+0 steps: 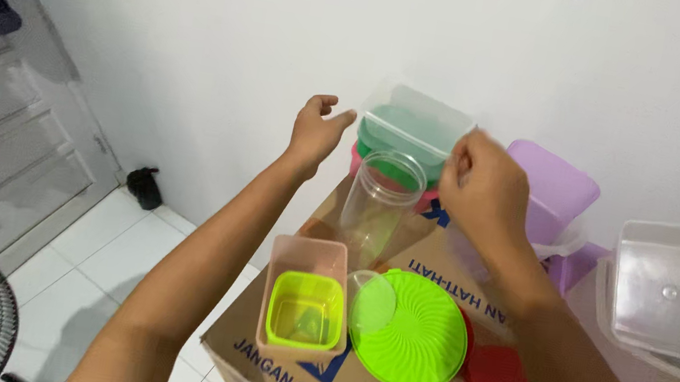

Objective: The person organizes various plastic containers and glass jars on a cardboard box. They match lids to containers, stack them, and arrange them into neat piles.

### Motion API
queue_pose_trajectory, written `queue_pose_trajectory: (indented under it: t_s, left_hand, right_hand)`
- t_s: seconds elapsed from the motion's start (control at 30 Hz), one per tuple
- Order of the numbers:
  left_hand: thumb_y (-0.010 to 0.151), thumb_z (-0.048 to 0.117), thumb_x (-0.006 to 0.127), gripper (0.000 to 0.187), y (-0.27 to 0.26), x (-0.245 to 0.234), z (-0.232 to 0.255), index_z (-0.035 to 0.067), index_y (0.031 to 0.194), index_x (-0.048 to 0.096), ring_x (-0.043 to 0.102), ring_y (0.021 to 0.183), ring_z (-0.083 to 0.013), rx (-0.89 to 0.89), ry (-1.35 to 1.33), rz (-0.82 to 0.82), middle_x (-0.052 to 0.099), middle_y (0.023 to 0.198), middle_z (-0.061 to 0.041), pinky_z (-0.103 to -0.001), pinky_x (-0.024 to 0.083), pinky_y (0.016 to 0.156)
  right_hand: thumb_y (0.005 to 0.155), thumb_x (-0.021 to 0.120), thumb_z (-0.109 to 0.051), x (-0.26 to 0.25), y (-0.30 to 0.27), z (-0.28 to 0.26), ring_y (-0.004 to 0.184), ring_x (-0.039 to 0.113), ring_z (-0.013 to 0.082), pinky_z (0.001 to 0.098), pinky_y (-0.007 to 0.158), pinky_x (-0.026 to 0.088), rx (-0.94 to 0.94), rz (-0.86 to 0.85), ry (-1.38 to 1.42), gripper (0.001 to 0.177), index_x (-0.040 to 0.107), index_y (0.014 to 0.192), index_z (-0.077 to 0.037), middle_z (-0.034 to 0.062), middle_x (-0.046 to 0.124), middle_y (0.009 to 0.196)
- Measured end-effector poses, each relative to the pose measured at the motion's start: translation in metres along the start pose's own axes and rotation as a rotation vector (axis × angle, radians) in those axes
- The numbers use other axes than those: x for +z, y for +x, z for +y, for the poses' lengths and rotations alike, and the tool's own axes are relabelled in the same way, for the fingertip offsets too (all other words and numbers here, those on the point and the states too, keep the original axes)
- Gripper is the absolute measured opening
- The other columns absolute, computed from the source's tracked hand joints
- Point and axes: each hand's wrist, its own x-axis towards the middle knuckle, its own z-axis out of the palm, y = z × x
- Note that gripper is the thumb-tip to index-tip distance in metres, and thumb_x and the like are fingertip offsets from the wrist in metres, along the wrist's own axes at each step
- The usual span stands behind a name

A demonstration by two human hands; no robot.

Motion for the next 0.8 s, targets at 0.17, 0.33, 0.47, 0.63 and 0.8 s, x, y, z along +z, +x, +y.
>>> queue_pose_trajectory:
  t_s: [0.17,0.33,0.47,0.63,0.8]
  left_hand:
    - [0.068,0.022,0.078,0.085,-0.06,-0.026,-0.004,0.005,0.146,0.047,0.06,0.125,-0.0337,0.012,0.047,-0.257,0.055,0.146,-0.019,-0.043,0.054,0.1]
    - [0.056,0.031,0.095,0.127,-0.091,-0.02,-0.011,0.003,0.157,0.024,0.049,0.137,-0.0353,0.089,0.079,-0.517,0.046,0.151,-0.023,-0.045,0.046,0.109]
    - [0.053,0.031,0.1,0.137,-0.1,0.003,-0.023,0.0,0.158,0.017,0.046,0.142,-0.0359,0.235,0.065,-0.501,0.045,0.152,-0.024,-0.045,0.038,0.116]
    - [0.053,0.033,0.099,0.127,-0.106,0.024,-0.02,0.001,0.154,0.028,0.05,0.14,-0.0321,0.292,0.076,-0.401,0.051,0.149,-0.02,-0.041,0.041,0.115]
    - [0.056,0.033,0.099,0.118,-0.114,0.028,-0.007,0.001,0.151,0.036,0.056,0.136,-0.0298,0.348,0.108,-0.333,0.057,0.144,-0.019,-0.04,0.044,0.114]
  right_hand:
    - [0.08,0.074,-0.017,0.002,-0.066,-0.006,0.077,0.075,0.0297,0.0434,0.072,0.057,0.208,-0.699,0.083,0.015,0.069,0.088,-0.005,0.0135,0.072,0.079]
    - [0.056,0.095,-0.03,0.058,-0.115,0.01,0.119,0.058,0.0363,0.0422,0.101,0.047,-0.211,-0.936,0.094,0.081,0.059,0.123,-0.002,0.019,0.061,0.123]
    - [0.053,0.097,-0.035,0.089,-0.14,0.014,0.124,0.052,0.0388,0.0426,0.107,0.044,-0.142,-0.896,-0.001,0.094,0.053,0.128,0.001,0.0234,0.054,0.131]
    - [0.054,0.094,-0.034,0.078,-0.144,0.011,0.125,0.051,0.0394,0.0455,0.106,0.045,-0.064,-0.818,-0.082,0.088,0.056,0.127,-0.003,0.0204,0.058,0.13]
    - [0.05,0.092,-0.031,0.02,-0.115,0.026,0.12,0.059,0.0349,0.0443,0.104,0.047,-0.033,-0.786,-0.032,0.085,0.06,0.126,-0.009,0.0158,0.063,0.124]
